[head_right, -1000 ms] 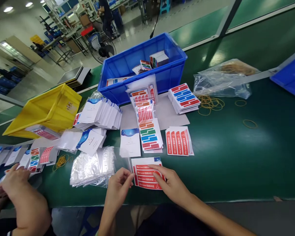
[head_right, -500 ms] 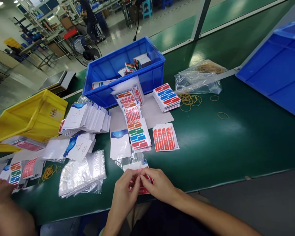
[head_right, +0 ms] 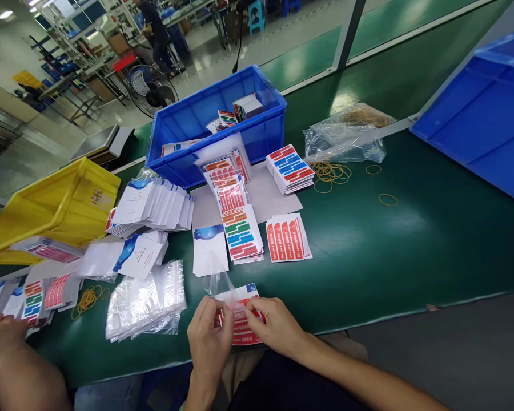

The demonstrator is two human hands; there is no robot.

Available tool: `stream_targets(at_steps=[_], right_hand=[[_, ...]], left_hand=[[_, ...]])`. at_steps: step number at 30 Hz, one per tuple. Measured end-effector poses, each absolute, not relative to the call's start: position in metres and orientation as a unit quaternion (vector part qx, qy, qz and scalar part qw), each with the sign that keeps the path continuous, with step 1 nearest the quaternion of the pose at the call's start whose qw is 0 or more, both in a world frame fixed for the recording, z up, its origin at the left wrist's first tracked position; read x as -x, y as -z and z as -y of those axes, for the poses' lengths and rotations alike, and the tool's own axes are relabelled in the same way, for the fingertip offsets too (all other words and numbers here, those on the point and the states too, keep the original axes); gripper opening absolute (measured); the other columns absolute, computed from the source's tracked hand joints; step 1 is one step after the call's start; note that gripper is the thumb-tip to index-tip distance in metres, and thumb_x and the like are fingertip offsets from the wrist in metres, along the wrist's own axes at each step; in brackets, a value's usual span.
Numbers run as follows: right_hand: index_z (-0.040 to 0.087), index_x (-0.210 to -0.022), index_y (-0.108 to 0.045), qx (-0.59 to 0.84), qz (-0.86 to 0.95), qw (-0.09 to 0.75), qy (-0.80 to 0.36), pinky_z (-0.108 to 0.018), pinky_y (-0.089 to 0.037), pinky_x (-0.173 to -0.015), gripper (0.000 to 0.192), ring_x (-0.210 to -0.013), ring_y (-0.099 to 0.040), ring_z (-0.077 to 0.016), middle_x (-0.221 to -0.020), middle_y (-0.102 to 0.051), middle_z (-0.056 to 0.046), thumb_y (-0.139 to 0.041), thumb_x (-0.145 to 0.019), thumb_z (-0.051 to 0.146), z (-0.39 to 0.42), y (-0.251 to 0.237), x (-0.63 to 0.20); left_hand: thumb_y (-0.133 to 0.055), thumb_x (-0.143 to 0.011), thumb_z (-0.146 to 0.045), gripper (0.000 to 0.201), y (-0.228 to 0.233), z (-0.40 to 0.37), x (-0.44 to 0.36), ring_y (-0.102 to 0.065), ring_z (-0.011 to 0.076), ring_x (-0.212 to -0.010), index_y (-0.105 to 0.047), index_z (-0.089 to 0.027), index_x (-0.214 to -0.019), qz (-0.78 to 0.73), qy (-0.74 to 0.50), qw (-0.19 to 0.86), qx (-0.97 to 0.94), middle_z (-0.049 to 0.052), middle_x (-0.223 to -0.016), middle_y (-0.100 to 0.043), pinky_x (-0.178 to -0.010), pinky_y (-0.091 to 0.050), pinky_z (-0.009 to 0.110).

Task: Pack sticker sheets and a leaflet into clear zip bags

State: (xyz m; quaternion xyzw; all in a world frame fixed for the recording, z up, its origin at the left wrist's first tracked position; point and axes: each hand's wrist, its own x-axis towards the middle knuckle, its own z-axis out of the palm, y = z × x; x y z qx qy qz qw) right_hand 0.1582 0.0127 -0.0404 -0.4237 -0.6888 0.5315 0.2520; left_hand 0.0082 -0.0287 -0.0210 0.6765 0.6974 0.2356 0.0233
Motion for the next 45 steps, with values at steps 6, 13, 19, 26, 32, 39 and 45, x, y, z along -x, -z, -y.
stream_targets(at_steps=[6, 13, 19, 26, 32, 39, 45], right_hand=[[0.019, -0.066, -0.055, 0.421, 0.713, 0.26, -0.496, -0.024, -0.04, -0.059, 0.024, -0.059, -0.053, -0.0134, -0.064, -0.06, 0.001, -0.046, -0.087, 0.028, -0.028, 0.031, -0.166], [0.018, -0.062, -0.052, 0.413, 0.718, 0.238, -0.507, -0.024, -0.037, -0.057, 0.028, -0.056, -0.048, -0.012, -0.059, -0.055, 0.003, -0.044, -0.088, 0.026, -0.026, 0.031, -0.165], [0.019, -0.074, -0.061, 0.451, 0.682, 0.264, -0.512, -0.025, -0.043, -0.06, 0.025, -0.062, -0.056, -0.0151, -0.068, -0.062, 0.0, -0.046, -0.09, 0.03, -0.027, 0.039, -0.192], [0.021, -0.091, -0.068, 0.538, 0.612, 0.369, -0.447, -0.023, -0.052, -0.058, 0.022, -0.069, -0.065, -0.0189, -0.081, -0.071, -0.005, -0.056, -0.086, 0.039, -0.018, 0.008, -0.233], [0.022, -0.104, -0.069, 0.531, 0.653, 0.344, -0.416, -0.026, -0.055, -0.075, 0.025, -0.083, -0.068, -0.0195, -0.098, -0.072, -0.006, -0.052, -0.09, 0.034, -0.003, 0.014, -0.239], [0.022, -0.113, -0.067, 0.54, 0.486, 0.301, -0.618, -0.033, -0.057, -0.074, 0.041, -0.087, -0.068, -0.0251, -0.102, -0.072, -0.008, -0.058, -0.085, 0.051, 0.004, 0.041, -0.245], [0.018, -0.111, -0.068, 0.539, 0.417, 0.275, -0.678, -0.036, -0.056, -0.071, 0.053, -0.083, -0.066, -0.0262, -0.096, -0.071, -0.009, -0.06, -0.079, 0.06, 0.002, 0.053, -0.256]], left_hand=[[-0.049, -0.08, -0.009, 0.022, 0.009, 0.031, -0.016, -0.048, 0.0133, -0.06, -0.04, -0.021, -0.062, -0.633, -0.227, 0.126, -0.73, 0.0, -0.062, -0.051, -0.055, -0.036, 0.026], [-0.044, -0.085, -0.013, 0.024, 0.007, 0.027, -0.006, -0.047, 0.0121, -0.059, -0.04, -0.021, -0.063, -0.653, -0.216, 0.162, -0.707, 0.0, -0.063, -0.049, -0.054, -0.036, 0.024], [-0.047, -0.083, -0.012, 0.025, -0.008, 0.026, 0.02, -0.042, 0.0093, -0.055, -0.039, -0.021, -0.061, -0.718, -0.263, 0.065, -0.641, -0.003, -0.06, -0.042, -0.052, -0.035, 0.021], [-0.048, -0.082, -0.01, 0.024, 0.002, 0.015, 0.005, -0.042, 0.0101, -0.056, -0.04, -0.021, -0.062, -0.685, -0.272, 0.031, -0.675, -0.003, -0.06, -0.041, -0.051, -0.036, 0.022], [-0.047, -0.083, -0.008, 0.025, 0.026, 0.007, -0.032, -0.043, 0.0106, -0.056, -0.037, -0.021, -0.064, -0.649, -0.288, 0.078, -0.7, -0.003, -0.062, -0.042, -0.052, -0.035, 0.023], [-0.045, -0.082, -0.007, 0.022, 0.059, 0.008, -0.05, -0.047, 0.0119, -0.058, -0.04, -0.021, -0.066, -0.65, -0.26, 0.071, -0.71, -0.002, -0.064, -0.046, -0.054, -0.036, 0.024], [-0.048, -0.082, -0.01, 0.02, 0.071, 0.013, -0.055, -0.05, 0.0122, -0.059, -0.042, -0.021, -0.066, -0.655, -0.237, 0.085, -0.713, -0.001, -0.065, -0.049, -0.054, -0.037, 0.024]])
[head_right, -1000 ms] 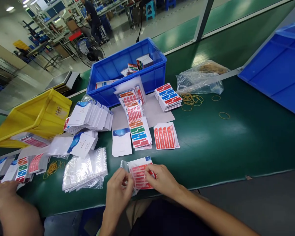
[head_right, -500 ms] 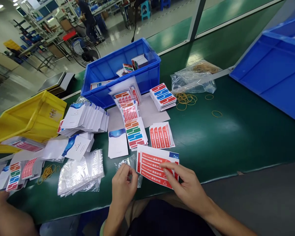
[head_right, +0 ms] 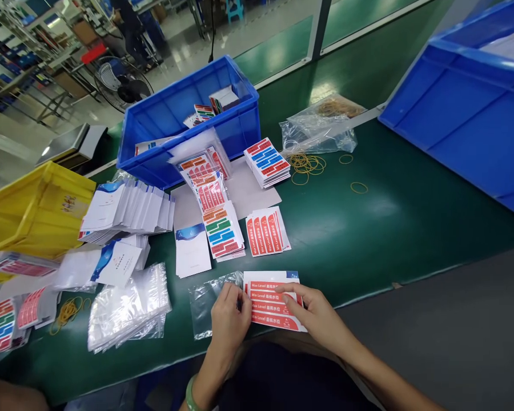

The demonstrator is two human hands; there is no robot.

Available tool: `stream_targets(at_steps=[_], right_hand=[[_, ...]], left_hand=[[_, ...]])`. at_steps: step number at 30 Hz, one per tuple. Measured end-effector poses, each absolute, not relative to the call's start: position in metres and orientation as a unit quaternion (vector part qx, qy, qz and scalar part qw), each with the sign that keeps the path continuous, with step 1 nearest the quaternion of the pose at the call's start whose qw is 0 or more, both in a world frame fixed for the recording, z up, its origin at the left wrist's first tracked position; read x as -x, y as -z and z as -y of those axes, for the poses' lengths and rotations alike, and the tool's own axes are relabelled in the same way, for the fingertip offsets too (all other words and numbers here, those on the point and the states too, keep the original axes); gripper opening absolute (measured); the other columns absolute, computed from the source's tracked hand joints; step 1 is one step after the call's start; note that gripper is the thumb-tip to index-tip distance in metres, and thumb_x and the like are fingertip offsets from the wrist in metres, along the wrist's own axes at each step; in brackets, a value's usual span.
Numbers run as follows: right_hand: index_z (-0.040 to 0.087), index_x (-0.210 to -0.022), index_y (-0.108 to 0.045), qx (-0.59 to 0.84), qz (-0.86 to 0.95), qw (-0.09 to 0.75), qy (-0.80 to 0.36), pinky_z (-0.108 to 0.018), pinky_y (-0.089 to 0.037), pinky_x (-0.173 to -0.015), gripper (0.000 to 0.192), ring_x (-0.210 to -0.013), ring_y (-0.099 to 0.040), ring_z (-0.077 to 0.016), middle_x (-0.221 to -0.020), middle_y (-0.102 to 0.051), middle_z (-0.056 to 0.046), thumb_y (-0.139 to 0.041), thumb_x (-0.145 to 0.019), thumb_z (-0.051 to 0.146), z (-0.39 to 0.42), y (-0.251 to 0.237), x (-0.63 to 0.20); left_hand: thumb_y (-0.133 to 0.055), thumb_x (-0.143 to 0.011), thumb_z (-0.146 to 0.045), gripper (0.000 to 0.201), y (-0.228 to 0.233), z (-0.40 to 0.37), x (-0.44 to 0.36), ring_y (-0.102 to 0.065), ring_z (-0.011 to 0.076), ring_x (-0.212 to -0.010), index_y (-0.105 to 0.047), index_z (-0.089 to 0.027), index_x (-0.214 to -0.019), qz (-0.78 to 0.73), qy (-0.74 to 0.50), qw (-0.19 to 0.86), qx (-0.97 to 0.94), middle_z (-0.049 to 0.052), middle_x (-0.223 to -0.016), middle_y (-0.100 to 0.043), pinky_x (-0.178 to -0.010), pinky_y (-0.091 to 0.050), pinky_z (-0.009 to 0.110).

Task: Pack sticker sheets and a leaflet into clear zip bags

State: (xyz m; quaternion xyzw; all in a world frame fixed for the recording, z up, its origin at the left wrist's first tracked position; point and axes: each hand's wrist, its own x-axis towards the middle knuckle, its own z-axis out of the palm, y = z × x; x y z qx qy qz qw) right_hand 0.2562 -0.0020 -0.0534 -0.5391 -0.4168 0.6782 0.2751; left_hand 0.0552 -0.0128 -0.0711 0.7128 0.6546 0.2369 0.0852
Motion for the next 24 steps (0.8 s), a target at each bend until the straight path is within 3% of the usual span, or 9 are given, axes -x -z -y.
stream_targets(at_steps=[14, 24], right_hand=[[0.016, -0.11, -0.067, 0.491, 0.469, 0.229, -0.697, -0.033, -0.052, -0.07, 0.052, -0.079, -0.063, -0.0231, -0.083, -0.07, -0.006, -0.058, -0.081, 0.058, -0.013, 0.06, -0.259], [0.017, -0.107, -0.068, 0.476, 0.475, 0.214, -0.708, -0.033, -0.051, -0.072, 0.047, -0.08, -0.062, -0.0221, -0.089, -0.07, -0.006, -0.059, -0.081, 0.056, -0.019, 0.058, -0.26]], left_hand=[[-0.048, -0.088, -0.011, 0.013, 0.08, 0.016, -0.054, -0.054, 0.0123, -0.067, -0.047, -0.02, -0.078, -0.622, -0.25, 0.094, -0.736, 0.0, -0.074, -0.054, -0.062, -0.043, 0.023], [-0.047, -0.089, -0.011, 0.013, 0.081, 0.016, -0.05, -0.056, 0.0141, -0.072, -0.047, -0.02, -0.08, -0.618, -0.27, 0.126, -0.728, 0.002, -0.079, -0.055, -0.066, -0.047, 0.025]])
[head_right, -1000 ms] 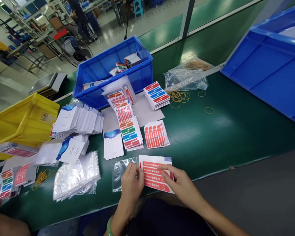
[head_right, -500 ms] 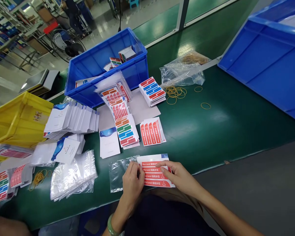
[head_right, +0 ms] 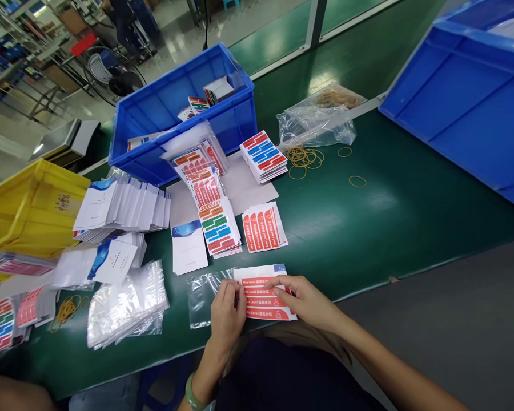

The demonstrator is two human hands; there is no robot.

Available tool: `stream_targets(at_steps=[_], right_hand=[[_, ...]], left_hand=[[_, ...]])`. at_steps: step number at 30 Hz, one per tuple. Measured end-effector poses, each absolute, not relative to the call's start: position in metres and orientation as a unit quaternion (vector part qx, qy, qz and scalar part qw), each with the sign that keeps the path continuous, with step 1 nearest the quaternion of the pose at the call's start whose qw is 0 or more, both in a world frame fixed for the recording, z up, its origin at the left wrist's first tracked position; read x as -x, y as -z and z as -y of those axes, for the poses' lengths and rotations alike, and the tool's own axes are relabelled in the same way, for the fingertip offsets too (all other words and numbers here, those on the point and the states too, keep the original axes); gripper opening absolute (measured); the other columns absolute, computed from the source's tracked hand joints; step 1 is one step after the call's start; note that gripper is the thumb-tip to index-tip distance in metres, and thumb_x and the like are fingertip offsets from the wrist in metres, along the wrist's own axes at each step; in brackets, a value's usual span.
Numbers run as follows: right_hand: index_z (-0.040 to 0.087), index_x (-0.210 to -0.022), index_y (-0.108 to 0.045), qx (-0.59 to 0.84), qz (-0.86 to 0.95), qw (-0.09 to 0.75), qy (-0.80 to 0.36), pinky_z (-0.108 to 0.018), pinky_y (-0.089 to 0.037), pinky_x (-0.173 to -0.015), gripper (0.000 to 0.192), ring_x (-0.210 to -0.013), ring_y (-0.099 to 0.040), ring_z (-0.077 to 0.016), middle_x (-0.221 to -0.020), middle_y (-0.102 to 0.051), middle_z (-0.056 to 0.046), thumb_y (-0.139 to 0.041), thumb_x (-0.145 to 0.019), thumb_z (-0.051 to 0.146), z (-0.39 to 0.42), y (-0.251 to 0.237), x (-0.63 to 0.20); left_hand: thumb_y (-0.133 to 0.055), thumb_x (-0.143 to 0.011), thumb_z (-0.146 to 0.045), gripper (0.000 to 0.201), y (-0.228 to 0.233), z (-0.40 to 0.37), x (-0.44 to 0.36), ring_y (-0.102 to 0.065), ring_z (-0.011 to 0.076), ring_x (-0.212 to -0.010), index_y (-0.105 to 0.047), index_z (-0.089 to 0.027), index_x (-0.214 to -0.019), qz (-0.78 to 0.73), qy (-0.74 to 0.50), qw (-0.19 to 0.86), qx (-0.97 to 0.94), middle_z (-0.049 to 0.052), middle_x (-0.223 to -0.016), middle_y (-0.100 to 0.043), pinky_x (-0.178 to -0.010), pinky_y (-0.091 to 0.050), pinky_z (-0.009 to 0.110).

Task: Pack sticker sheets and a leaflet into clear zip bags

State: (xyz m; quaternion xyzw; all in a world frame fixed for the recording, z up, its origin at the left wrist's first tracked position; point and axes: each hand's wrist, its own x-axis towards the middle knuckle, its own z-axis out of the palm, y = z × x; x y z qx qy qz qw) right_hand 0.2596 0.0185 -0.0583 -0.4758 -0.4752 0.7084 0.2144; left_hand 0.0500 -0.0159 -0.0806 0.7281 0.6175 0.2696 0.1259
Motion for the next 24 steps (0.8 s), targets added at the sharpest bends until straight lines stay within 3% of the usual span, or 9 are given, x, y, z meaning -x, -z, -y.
stream_targets(at_steps=[4, 11, 24], right_hand=[[0.017, -0.104, -0.069, 0.443, 0.442, 0.232, -0.745, -0.034, -0.051, -0.078, 0.045, -0.089, -0.063, -0.0239, -0.097, -0.07, -0.008, -0.06, -0.081, 0.055, -0.023, 0.054, -0.259], [0.017, -0.103, -0.069, 0.451, 0.458, 0.205, -0.738, -0.037, -0.052, -0.077, 0.056, -0.086, -0.064, -0.0247, -0.094, -0.07, -0.008, -0.056, -0.078, 0.065, -0.028, 0.054, -0.256], [0.017, -0.106, -0.067, 0.447, 0.485, 0.203, -0.724, -0.034, -0.052, -0.074, 0.042, -0.082, -0.064, -0.0221, -0.09, -0.069, -0.005, -0.053, -0.087, 0.051, -0.025, 0.064, -0.252]], left_hand=[[-0.047, -0.089, -0.011, 0.013, 0.078, 0.015, -0.047, -0.055, 0.0141, -0.072, -0.046, -0.02, -0.079, -0.62, -0.281, 0.127, -0.722, 0.002, -0.078, -0.054, -0.067, -0.048, 0.026], [-0.048, -0.088, -0.01, 0.011, 0.081, 0.015, -0.045, -0.057, 0.016, -0.078, -0.051, -0.019, -0.085, -0.605, -0.283, 0.122, -0.734, 0.005, -0.083, -0.058, -0.071, -0.05, 0.028], [-0.049, -0.087, -0.008, 0.012, 0.078, 0.015, -0.043, -0.058, 0.0173, -0.08, -0.054, -0.018, -0.091, -0.601, -0.285, 0.095, -0.74, 0.006, -0.087, -0.061, -0.072, -0.05, 0.03]])
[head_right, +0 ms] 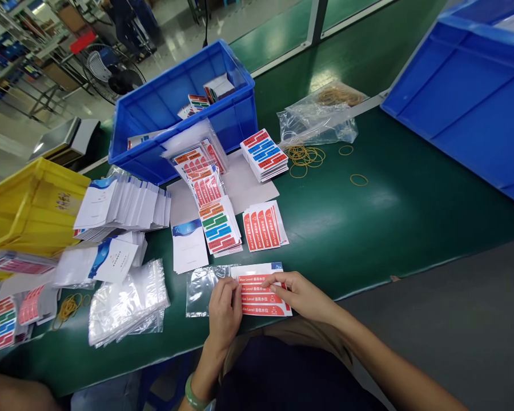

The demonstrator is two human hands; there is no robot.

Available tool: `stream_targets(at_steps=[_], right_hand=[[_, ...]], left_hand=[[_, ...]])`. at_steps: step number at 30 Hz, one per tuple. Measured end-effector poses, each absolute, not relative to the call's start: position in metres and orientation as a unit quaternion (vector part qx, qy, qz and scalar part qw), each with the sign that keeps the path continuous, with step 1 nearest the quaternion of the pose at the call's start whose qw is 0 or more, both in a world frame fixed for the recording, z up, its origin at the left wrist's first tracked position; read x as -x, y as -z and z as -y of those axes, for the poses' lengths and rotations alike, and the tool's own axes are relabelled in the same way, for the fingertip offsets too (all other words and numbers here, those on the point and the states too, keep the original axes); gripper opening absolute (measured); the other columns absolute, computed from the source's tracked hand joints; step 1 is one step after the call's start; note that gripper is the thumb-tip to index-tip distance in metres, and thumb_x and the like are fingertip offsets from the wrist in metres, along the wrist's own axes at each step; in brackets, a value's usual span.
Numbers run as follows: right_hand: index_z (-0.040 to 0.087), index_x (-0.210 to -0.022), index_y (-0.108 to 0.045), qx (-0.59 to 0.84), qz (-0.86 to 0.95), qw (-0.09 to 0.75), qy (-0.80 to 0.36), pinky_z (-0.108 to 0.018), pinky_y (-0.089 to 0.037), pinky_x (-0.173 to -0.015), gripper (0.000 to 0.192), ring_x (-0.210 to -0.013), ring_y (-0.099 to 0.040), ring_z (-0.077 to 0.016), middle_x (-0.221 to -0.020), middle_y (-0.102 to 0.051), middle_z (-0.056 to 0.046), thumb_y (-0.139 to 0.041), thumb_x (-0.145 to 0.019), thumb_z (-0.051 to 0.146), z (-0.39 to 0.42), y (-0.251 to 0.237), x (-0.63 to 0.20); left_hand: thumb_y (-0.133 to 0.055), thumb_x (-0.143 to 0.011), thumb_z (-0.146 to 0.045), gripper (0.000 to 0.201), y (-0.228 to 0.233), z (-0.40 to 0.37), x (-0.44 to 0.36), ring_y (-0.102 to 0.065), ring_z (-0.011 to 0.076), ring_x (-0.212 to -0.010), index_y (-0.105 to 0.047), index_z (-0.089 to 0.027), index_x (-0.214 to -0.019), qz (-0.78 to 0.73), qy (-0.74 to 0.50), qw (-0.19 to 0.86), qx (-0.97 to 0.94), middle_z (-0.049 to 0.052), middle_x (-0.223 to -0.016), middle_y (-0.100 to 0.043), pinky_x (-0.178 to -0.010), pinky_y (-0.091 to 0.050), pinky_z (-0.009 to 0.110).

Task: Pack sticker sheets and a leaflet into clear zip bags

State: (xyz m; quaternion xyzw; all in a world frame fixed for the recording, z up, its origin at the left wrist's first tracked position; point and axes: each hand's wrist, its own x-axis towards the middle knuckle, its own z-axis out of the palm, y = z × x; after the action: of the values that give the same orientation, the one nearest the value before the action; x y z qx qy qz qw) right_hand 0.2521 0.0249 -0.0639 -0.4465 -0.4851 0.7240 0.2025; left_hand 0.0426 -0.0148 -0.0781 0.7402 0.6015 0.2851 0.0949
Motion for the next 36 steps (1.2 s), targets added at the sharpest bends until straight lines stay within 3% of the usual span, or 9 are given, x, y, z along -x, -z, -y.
stream_targets(at_steps=[4, 6, 9, 11, 14, 17, 20, 28, 36], right_hand=[[0.018, -0.111, -0.066, 0.481, 0.553, 0.215, -0.646, -0.036, -0.054, -0.078, 0.04, -0.086, -0.065, -0.024, -0.089, -0.069, -0.005, -0.044, -0.093, 0.047, -0.017, 0.065, -0.238], [0.019, -0.12, -0.061, 0.491, 0.616, 0.232, -0.57, -0.039, -0.052, -0.086, 0.039, -0.098, -0.064, -0.0252, -0.106, -0.067, -0.009, -0.039, -0.096, 0.041, -0.012, 0.065, -0.233], [0.023, -0.135, -0.048, 0.499, 0.726, 0.26, -0.396, -0.047, -0.042, -0.103, 0.043, -0.131, -0.04, -0.0312, -0.147, -0.037, -0.014, -0.045, -0.094, 0.035, -0.006, 0.065, -0.232], [0.025, -0.142, -0.038, 0.485, 0.788, 0.241, -0.294, -0.053, -0.034, -0.108, 0.057, -0.141, -0.019, -0.0356, -0.157, -0.013, -0.011, -0.056, -0.089, 0.036, -0.003, 0.067, -0.235], [0.023, -0.148, -0.026, 0.423, 0.856, 0.184, -0.233, -0.055, -0.03, -0.11, 0.078, -0.143, -0.013, -0.036, -0.157, -0.017, -0.011, -0.065, -0.083, 0.039, 0.002, 0.074, -0.241], [0.022, -0.147, -0.026, 0.369, 0.892, 0.153, -0.21, -0.05, -0.035, -0.11, 0.068, -0.138, -0.03, -0.0313, -0.148, -0.039, -0.009, -0.059, -0.088, 0.03, 0.007, 0.083, -0.242], [0.023, -0.144, -0.034, 0.344, 0.905, 0.146, -0.204, -0.048, -0.038, -0.108, 0.057, -0.135, -0.038, -0.029, -0.141, -0.05, -0.006, -0.054, -0.091, 0.024, 0.012, 0.09, -0.24], [0.023, -0.144, -0.035, 0.44, 0.846, 0.215, -0.209, -0.057, -0.035, -0.107, 0.056, -0.142, -0.014, -0.0362, -0.157, -0.012, -0.013, -0.053, -0.09, 0.024, 0.019, 0.086, -0.227], [0.026, -0.139, -0.038, 0.461, 0.725, 0.338, -0.384, -0.048, -0.032, -0.112, 0.049, -0.142, -0.023, -0.0279, -0.154, -0.025, -0.009, -0.05, -0.091, 0.027, 0.01, 0.047, -0.219]], left_hand=[[-0.051, -0.088, -0.01, 0.009, 0.077, 0.013, -0.039, -0.059, 0.0173, -0.083, -0.055, -0.018, -0.091, -0.606, -0.287, 0.093, -0.735, 0.006, -0.088, -0.061, -0.074, -0.05, 0.03], [-0.051, -0.088, -0.011, 0.008, 0.076, 0.012, -0.037, -0.059, 0.0169, -0.084, -0.054, -0.018, -0.09, -0.619, -0.287, 0.096, -0.725, 0.006, -0.088, -0.061, -0.075, -0.05, 0.03], [-0.049, -0.089, -0.012, 0.008, 0.077, 0.011, -0.034, -0.059, 0.0162, -0.083, -0.054, -0.018, -0.09, -0.639, -0.283, 0.093, -0.709, 0.005, -0.087, -0.06, -0.074, -0.05, 0.029], [-0.049, -0.09, -0.013, 0.007, 0.078, 0.011, -0.033, -0.058, 0.0161, -0.081, -0.053, -0.018, -0.09, -0.644, -0.281, 0.089, -0.706, 0.005, -0.085, -0.059, -0.073, -0.05, 0.029], [-0.049, -0.09, -0.012, 0.007, 0.079, 0.012, -0.034, -0.057, 0.0162, -0.08, -0.053, -0.018, -0.089, -0.642, -0.28, 0.084, -0.709, 0.005, -0.085, -0.059, -0.073, -0.05, 0.03], [-0.049, -0.089, -0.012, 0.007, 0.081, 0.013, -0.035, -0.057, 0.0163, -0.079, -0.053, -0.018, -0.088, -0.639, -0.281, 0.08, -0.712, 0.005, -0.084, -0.059, -0.073, -0.049, 0.03], [-0.049, -0.09, -0.012, 0.007, 0.081, 0.013, -0.035, -0.057, 0.0164, -0.078, -0.053, -0.018, -0.087, -0.64, -0.282, 0.077, -0.711, 0.004, -0.082, -0.059, -0.073, -0.049, 0.03], [-0.045, -0.091, -0.012, 0.01, 0.077, 0.016, -0.041, -0.06, 0.0161, -0.08, -0.053, -0.019, -0.088, -0.653, -0.286, 0.09, -0.695, 0.004, -0.086, -0.06, -0.071, -0.05, 0.027], [-0.045, -0.092, -0.014, 0.01, 0.061, 0.016, -0.037, -0.058, 0.0132, -0.078, -0.052, -0.019, -0.086, -0.668, -0.358, 0.151, -0.635, 0.003, -0.084, -0.057, -0.069, -0.048, 0.024]])
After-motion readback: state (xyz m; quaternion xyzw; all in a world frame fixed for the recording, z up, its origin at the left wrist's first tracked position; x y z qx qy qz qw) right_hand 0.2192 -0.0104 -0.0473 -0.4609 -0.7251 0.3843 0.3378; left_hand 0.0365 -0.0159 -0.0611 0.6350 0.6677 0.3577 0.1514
